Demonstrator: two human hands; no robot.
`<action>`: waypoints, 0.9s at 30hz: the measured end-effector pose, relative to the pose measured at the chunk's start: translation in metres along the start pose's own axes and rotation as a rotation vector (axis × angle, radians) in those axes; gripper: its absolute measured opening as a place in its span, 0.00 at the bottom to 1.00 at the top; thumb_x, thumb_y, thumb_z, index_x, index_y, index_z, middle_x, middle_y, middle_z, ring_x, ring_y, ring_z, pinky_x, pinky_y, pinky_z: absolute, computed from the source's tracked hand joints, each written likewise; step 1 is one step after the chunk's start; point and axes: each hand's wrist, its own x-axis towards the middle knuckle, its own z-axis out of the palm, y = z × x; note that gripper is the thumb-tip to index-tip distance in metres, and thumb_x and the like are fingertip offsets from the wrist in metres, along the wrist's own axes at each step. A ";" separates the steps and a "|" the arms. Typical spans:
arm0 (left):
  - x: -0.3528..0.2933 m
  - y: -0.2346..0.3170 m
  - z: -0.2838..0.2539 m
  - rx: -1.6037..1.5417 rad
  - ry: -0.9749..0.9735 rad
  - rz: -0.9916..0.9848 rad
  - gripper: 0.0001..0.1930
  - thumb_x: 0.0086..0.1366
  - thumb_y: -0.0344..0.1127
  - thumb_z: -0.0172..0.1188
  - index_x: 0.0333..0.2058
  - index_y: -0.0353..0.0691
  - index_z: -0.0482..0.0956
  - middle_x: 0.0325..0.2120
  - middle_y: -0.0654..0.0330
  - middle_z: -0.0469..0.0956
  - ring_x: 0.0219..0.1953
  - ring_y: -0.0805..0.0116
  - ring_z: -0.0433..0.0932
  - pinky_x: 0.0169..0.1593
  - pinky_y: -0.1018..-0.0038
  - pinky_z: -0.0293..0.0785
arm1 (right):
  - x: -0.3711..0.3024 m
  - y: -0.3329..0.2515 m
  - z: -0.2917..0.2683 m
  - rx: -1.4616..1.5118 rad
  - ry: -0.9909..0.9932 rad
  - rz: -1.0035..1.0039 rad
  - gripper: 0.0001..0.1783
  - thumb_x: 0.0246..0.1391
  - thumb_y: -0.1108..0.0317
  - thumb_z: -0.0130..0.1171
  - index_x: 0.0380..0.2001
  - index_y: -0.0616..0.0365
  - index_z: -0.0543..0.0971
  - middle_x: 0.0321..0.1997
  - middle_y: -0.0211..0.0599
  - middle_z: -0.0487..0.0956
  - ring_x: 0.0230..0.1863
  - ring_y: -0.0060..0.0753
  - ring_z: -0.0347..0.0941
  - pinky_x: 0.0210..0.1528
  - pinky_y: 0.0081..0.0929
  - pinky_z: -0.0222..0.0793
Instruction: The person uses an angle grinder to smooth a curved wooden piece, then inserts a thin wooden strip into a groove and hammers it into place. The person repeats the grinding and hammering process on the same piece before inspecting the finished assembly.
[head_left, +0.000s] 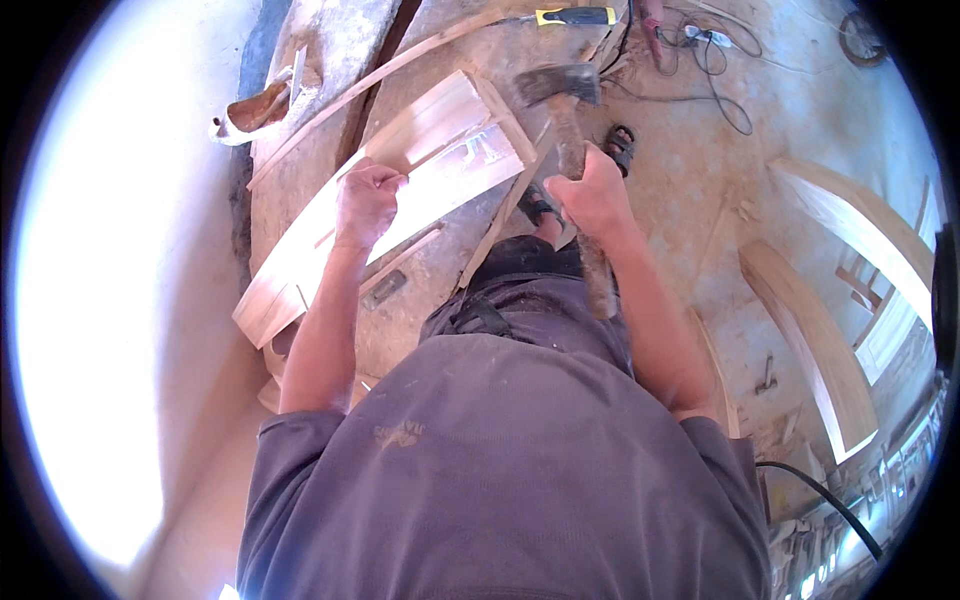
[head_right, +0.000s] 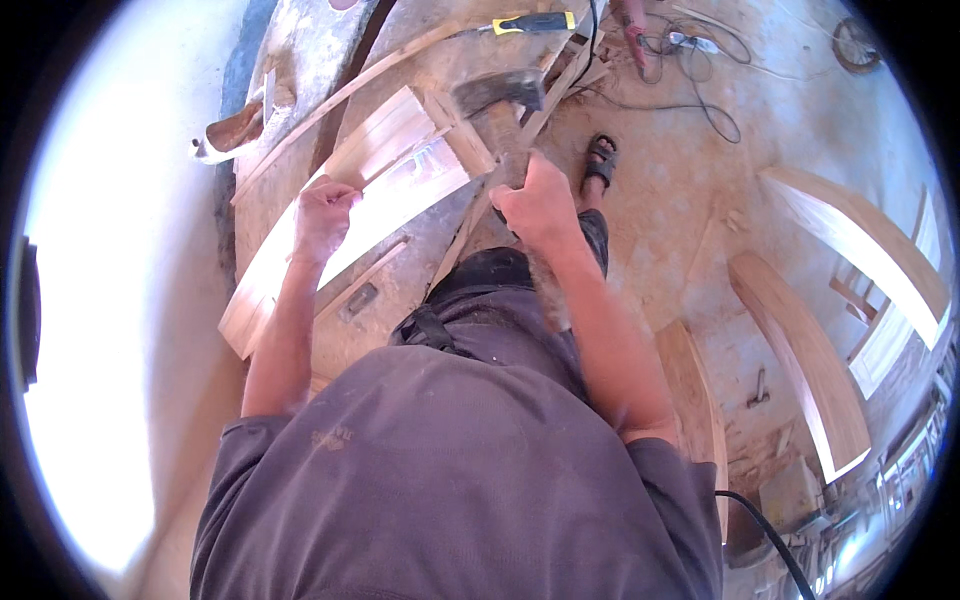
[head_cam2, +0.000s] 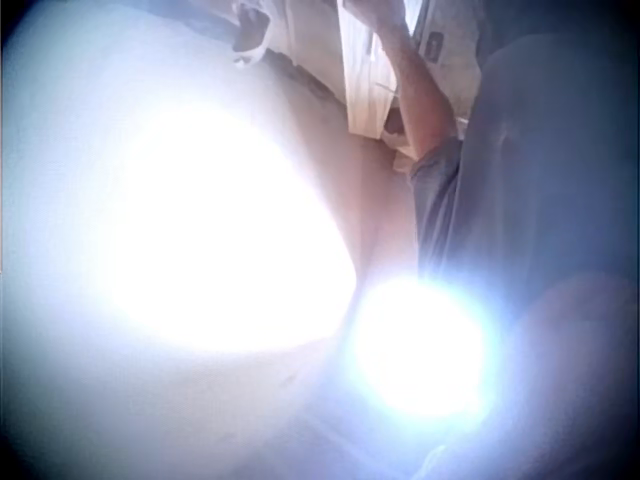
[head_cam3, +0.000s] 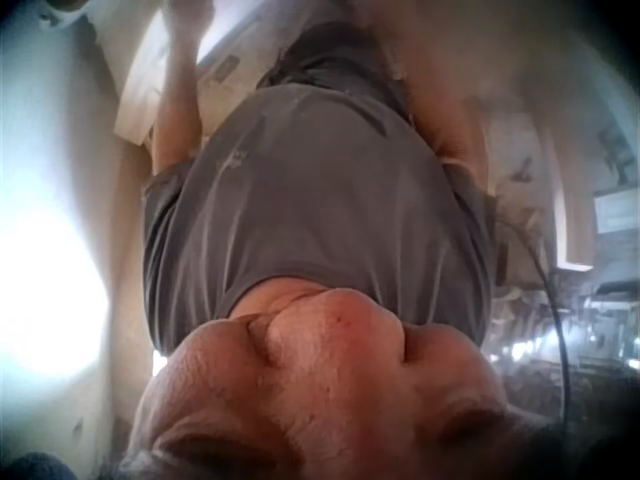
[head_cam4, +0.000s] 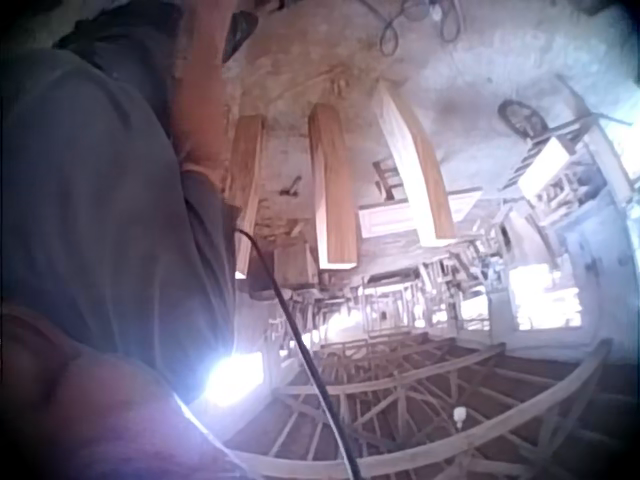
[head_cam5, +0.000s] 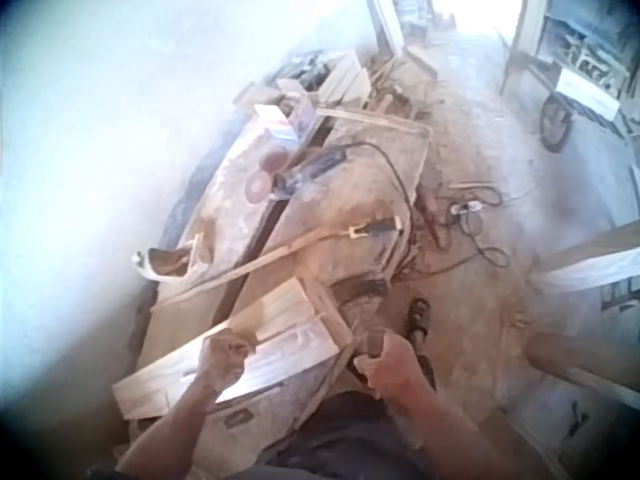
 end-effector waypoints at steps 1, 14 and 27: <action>0.001 0.000 0.001 0.002 0.008 0.029 0.07 0.62 0.33 0.70 0.35 0.36 0.90 0.33 0.56 0.82 0.36 0.61 0.82 0.44 0.67 0.75 | -0.003 0.000 0.003 0.038 0.025 0.045 0.24 0.49 0.65 0.65 0.47 0.72 0.78 0.37 0.62 0.84 0.39 0.58 0.84 0.45 0.45 0.78; -0.002 -0.021 -0.001 -0.034 0.020 0.052 0.07 0.61 0.32 0.71 0.34 0.34 0.89 0.30 0.58 0.79 0.31 0.66 0.78 0.38 0.70 0.72 | -0.002 0.007 0.010 -0.111 -0.032 -0.064 0.25 0.50 0.65 0.65 0.47 0.73 0.77 0.41 0.66 0.83 0.48 0.66 0.82 0.50 0.47 0.76; -0.005 -0.018 -0.004 -0.019 0.018 0.073 0.07 0.63 0.32 0.69 0.35 0.34 0.89 0.30 0.58 0.79 0.31 0.66 0.78 0.39 0.69 0.72 | -0.001 0.013 0.024 -0.061 -0.026 -0.068 0.23 0.50 0.65 0.65 0.45 0.71 0.78 0.42 0.67 0.83 0.50 0.67 0.80 0.53 0.48 0.75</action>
